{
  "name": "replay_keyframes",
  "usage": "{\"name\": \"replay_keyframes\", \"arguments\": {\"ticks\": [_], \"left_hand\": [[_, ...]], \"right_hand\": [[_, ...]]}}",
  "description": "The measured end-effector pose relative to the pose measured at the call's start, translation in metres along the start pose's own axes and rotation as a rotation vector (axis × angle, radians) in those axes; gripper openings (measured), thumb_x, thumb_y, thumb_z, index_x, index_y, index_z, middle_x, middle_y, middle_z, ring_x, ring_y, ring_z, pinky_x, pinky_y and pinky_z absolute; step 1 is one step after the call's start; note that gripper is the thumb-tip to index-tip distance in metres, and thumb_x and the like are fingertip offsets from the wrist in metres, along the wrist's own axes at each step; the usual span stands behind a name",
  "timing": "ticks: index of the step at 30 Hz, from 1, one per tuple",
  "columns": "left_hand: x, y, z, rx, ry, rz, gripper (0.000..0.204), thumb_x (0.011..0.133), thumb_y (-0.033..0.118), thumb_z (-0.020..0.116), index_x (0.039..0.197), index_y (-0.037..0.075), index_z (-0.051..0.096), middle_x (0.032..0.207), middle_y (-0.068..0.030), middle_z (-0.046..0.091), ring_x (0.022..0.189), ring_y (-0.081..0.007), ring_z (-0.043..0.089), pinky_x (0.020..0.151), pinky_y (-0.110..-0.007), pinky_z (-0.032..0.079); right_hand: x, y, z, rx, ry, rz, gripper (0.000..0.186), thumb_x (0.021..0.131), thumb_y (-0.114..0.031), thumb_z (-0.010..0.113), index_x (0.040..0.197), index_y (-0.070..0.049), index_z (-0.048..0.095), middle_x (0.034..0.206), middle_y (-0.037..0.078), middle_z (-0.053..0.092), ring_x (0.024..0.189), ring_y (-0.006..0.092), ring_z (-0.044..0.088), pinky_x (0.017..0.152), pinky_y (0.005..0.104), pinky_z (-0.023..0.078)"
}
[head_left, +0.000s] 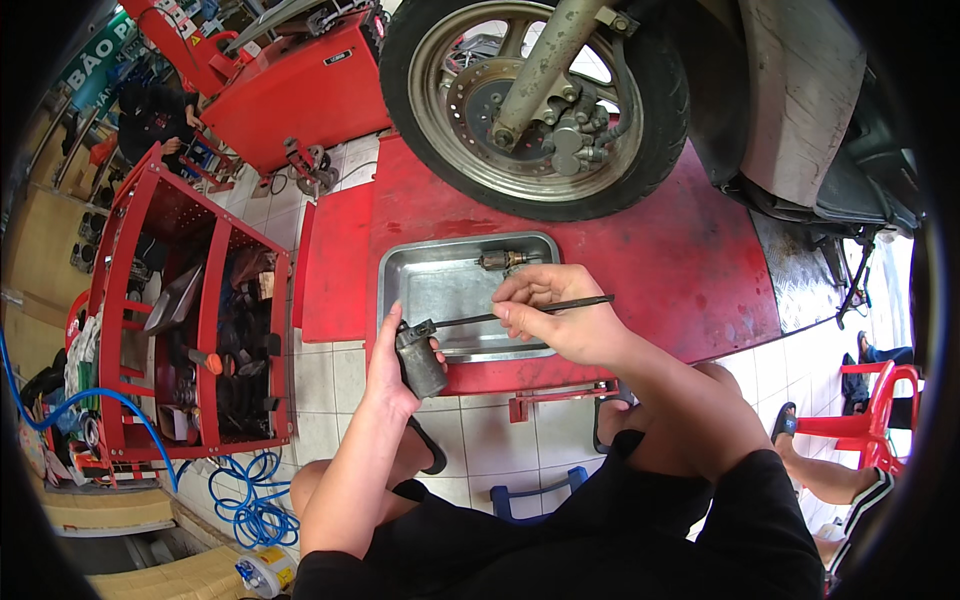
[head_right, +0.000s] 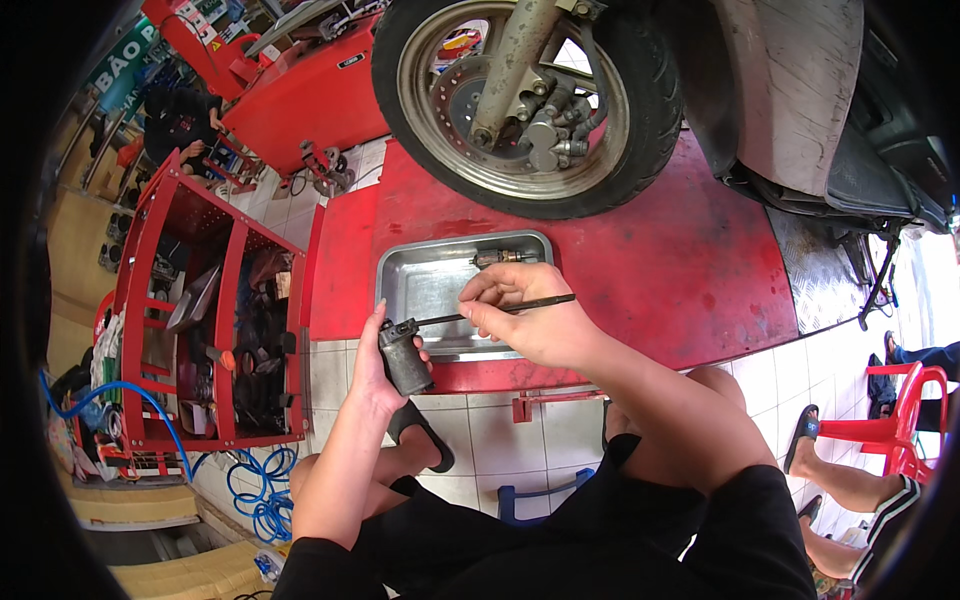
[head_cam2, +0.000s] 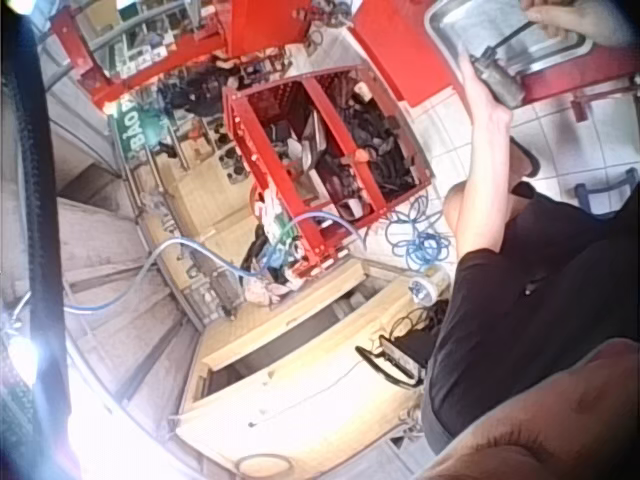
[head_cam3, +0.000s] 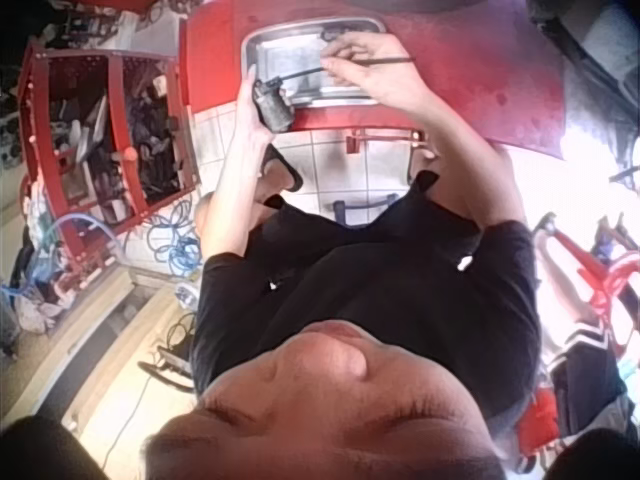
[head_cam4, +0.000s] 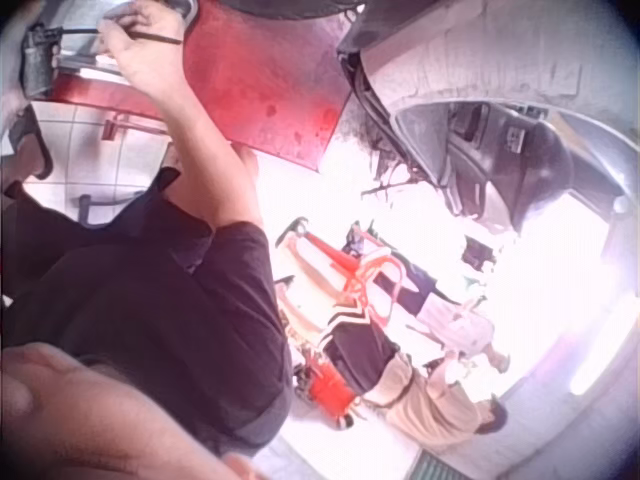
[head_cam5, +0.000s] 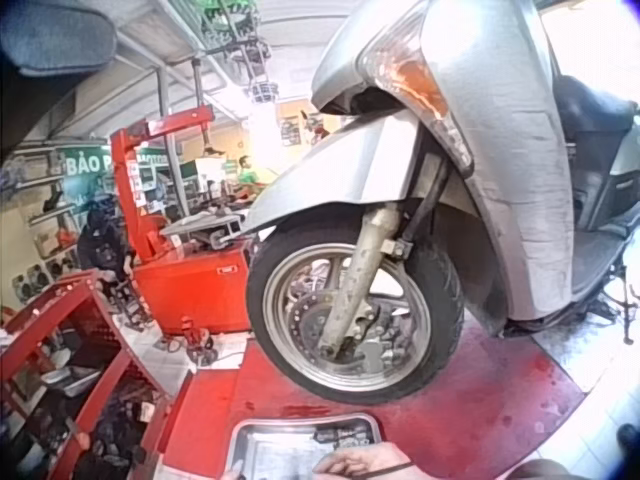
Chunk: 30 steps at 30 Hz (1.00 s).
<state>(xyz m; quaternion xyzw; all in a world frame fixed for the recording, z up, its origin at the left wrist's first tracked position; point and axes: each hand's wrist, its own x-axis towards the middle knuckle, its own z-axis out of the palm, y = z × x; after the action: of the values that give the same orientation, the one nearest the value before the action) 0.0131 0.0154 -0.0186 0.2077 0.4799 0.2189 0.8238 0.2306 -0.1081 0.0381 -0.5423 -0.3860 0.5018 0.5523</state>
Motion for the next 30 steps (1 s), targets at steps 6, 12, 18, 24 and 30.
{"name": "replay_keyframes", "arguments": {"ticks": [6, 12, 18, 24, 30], "left_hand": [[0.005, 0.004, -0.013, 0.042, 0.067, 0.039, 0.053, 0.090, 0.062, 0.063, 0.093, 0.009, 0.062, 0.068, -0.0072, 0.062, 0.057, -0.0227, 0.062, 0.054, -0.037, 0.052], [0.010, 0.007, -0.033, 0.058, 0.125, 0.103, 0.052, 0.089, 0.061, 0.065, 0.094, 0.009, 0.063, 0.068, -0.0070, 0.062, 0.057, -0.0209, 0.062, 0.054, -0.035, 0.053], [0.012, 0.009, -0.045, 0.082, 0.166, 0.147, 0.055, 0.086, 0.062, 0.069, 0.092, 0.007, 0.063, 0.068, -0.0074, 0.063, 0.056, -0.0203, 0.063, 0.052, -0.035, 0.054], [0.015, 0.013, -0.057, 0.103, 0.225, 0.140, 0.057, 0.085, 0.068, 0.066, 0.083, 0.011, 0.063, 0.066, -0.0054, 0.061, 0.053, -0.0212, 0.063, 0.049, -0.036, 0.054], [0.019, 0.013, -0.069, 0.096, 0.241, 0.148, 0.058, 0.085, 0.067, 0.067, 0.086, 0.009, 0.063, 0.066, -0.0058, 0.061, 0.054, -0.0208, 0.063, 0.049, -0.035, 0.054]], "right_hand": [[0.018, 0.020, 0.002, -0.062, -0.060, -0.088, 0.014, 0.084, 0.002, 0.070, 0.097, 0.000, 0.070, 0.088, 0.006, 0.071, 0.087, 0.0105, 0.067, 0.074, 0.0263, 0.053], [0.041, 0.039, 0.021, 0.034, -0.171, 0.028, 0.019, 0.092, -0.012, 0.068, 0.103, 0.004, 0.070, 0.093, 0.013, 0.071, 0.082, 0.0179, 0.070, 0.071, 0.0308, 0.058], [0.058, 0.051, 0.033, 0.203, -0.139, 0.238, 0.049, 0.103, -0.041, 0.056, 0.106, 0.006, 0.067, 0.087, 0.015, 0.069, 0.072, 0.0183, 0.069, 0.064, 0.0310, 0.057], [0.066, 0.069, 0.039, 0.244, -0.235, 0.177, 0.025, 0.100, -0.019, 0.059, 0.111, 0.003, 0.067, 0.093, 0.010, 0.067, 0.082, 0.0148, 0.064, 0.074, 0.0288, 0.054], [0.066, 0.070, 0.046, 0.202, -0.226, 0.194, 0.023, 0.098, -0.017, 0.060, 0.110, 0.002, 0.067, 0.093, 0.007, 0.065, 0.082, 0.0128, 0.061, 0.073, 0.0277, 0.053]]}}
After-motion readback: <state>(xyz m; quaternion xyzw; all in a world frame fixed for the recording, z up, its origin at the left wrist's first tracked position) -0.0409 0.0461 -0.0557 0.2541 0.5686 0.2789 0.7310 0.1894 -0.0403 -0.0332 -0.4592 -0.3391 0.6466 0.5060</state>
